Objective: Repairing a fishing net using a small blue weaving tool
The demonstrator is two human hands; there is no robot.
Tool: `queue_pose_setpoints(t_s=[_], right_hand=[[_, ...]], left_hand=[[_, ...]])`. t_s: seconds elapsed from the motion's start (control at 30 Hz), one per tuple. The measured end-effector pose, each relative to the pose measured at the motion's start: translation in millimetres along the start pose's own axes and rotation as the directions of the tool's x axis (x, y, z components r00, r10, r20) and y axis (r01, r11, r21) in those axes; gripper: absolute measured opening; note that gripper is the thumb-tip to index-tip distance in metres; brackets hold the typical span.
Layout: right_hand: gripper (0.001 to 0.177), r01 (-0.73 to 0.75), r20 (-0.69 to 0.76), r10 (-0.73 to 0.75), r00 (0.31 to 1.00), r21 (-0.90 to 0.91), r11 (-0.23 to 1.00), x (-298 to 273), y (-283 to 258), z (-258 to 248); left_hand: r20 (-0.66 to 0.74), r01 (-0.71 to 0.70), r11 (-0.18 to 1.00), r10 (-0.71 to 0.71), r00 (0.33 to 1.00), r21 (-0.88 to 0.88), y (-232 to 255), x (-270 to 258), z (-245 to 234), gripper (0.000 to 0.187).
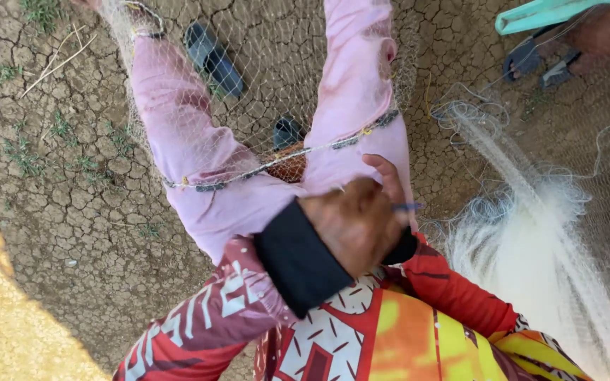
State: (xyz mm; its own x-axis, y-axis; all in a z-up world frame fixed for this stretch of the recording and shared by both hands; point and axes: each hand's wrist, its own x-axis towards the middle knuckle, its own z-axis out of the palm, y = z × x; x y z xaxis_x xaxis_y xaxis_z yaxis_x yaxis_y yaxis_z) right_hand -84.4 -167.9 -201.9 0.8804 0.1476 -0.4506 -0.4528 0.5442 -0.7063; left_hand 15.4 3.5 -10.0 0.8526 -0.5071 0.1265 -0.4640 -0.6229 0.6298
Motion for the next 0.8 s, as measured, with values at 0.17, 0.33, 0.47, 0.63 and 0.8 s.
queue_pose_setpoints(t_s=[0.17, 0.33, 0.47, 0.63, 0.8], right_hand=[[0.061, -0.088, 0.032, 0.082, 0.996, 0.415, 0.906, 7.3, -6.7, 22.1], [0.061, -0.09, 0.033, 0.084, 0.996, 0.41, 0.908, 5.9, -2.9, 22.0], [0.062, -0.065, 0.002, 0.067, 0.998, 0.265, 0.962, 4.7, -9.9, 27.6], [0.064, -0.055, -0.066, 0.069, 0.995, 0.191, 0.98, 5.4, -12.2, 30.1], [0.061, 0.028, -0.193, -0.016, 0.981, 0.064, 0.998, 4.8, 6.2, 36.2]], left_hand=[[-0.029, 0.097, 0.976, -0.093, 0.995, 0.193, -33.7, -2.9, -19.6, 0.016], [0.042, 0.143, 0.961, -0.157, 0.987, 0.238, -41.7, -25.6, -13.6, 0.015], [0.028, 0.201, 0.951, -0.213, 0.977, 0.234, -40.0, -27.1, -6.0, 0.016], [0.022, 0.214, 0.956, -0.222, 0.975, 0.2, -41.0, -28.8, -6.6, 0.016], [-0.067, 0.175, 0.951, -0.163, 0.984, 0.255, -63.6, -49.9, 25.5, 0.02]])
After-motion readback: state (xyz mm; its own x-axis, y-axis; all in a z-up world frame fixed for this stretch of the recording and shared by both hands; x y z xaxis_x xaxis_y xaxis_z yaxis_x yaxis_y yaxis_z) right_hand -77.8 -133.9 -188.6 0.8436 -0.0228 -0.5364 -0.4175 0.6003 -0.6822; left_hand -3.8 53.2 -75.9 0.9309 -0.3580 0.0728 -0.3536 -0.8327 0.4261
